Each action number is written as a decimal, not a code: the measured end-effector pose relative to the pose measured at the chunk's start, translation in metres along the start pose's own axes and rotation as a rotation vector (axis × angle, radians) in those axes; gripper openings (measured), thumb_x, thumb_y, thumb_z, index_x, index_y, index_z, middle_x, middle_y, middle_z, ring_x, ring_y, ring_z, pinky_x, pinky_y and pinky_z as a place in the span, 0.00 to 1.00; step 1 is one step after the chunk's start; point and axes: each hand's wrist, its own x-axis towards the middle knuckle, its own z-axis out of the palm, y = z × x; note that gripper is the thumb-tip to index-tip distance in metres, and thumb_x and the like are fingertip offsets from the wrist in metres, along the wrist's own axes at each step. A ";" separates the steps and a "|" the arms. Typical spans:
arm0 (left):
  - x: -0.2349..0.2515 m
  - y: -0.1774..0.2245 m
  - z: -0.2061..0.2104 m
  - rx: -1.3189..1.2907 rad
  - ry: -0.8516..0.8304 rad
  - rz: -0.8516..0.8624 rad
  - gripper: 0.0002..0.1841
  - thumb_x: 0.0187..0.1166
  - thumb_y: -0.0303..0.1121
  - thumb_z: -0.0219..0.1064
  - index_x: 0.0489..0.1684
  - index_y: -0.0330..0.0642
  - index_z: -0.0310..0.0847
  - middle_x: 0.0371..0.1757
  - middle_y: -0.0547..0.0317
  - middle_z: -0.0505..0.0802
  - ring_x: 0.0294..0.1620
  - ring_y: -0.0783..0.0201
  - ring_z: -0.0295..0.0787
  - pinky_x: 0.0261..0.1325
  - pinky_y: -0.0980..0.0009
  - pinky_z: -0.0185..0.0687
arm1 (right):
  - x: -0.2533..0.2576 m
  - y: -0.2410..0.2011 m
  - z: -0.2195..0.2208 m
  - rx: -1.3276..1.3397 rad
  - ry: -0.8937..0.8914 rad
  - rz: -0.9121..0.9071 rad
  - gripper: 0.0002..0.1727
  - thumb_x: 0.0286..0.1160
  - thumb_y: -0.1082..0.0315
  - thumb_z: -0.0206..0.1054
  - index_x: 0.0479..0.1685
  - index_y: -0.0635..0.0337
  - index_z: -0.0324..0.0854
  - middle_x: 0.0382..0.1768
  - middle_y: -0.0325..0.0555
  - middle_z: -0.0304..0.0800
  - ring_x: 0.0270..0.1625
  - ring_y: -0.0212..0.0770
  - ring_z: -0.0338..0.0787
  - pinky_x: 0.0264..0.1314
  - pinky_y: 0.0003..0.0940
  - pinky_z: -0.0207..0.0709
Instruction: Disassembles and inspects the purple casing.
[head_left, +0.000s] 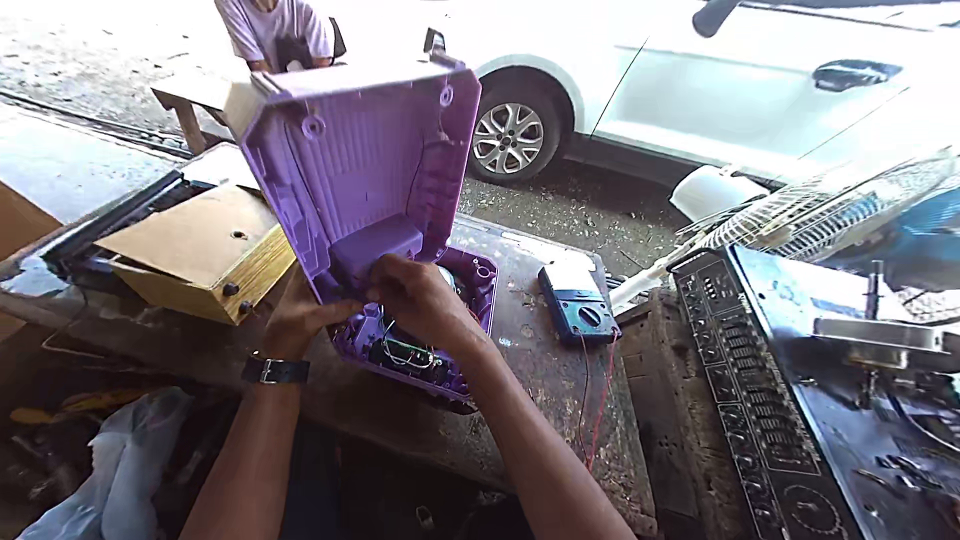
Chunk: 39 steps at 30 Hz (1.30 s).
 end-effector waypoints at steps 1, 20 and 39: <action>0.002 0.001 0.000 -0.026 -0.015 0.008 0.38 0.44 0.34 0.88 0.64 0.52 0.79 0.50 0.70 0.95 0.51 0.73 0.93 0.54 0.72 0.91 | 0.000 0.001 0.000 0.011 -0.008 0.010 0.01 0.78 0.73 0.70 0.39 0.61 0.85 0.29 0.43 0.87 0.30 0.37 0.87 0.33 0.38 0.84; 0.018 -0.015 -0.010 -0.054 0.022 0.070 0.43 0.43 0.31 0.89 0.69 0.44 0.74 0.56 0.66 0.92 0.58 0.71 0.90 0.65 0.68 0.88 | -0.014 -0.017 -0.032 0.629 -0.257 -0.158 0.05 0.78 0.76 0.65 0.42 0.69 0.86 0.43 0.51 0.91 0.45 0.38 0.89 0.49 0.33 0.87; 0.012 -0.009 -0.007 0.022 -0.052 0.056 0.44 0.39 0.26 0.85 0.69 0.47 0.72 0.56 0.72 0.92 0.58 0.79 0.89 0.65 0.76 0.86 | 0.083 -0.075 0.009 0.357 0.387 0.044 0.11 0.87 0.67 0.61 0.39 0.65 0.84 0.24 0.43 0.84 0.29 0.35 0.85 0.34 0.37 0.81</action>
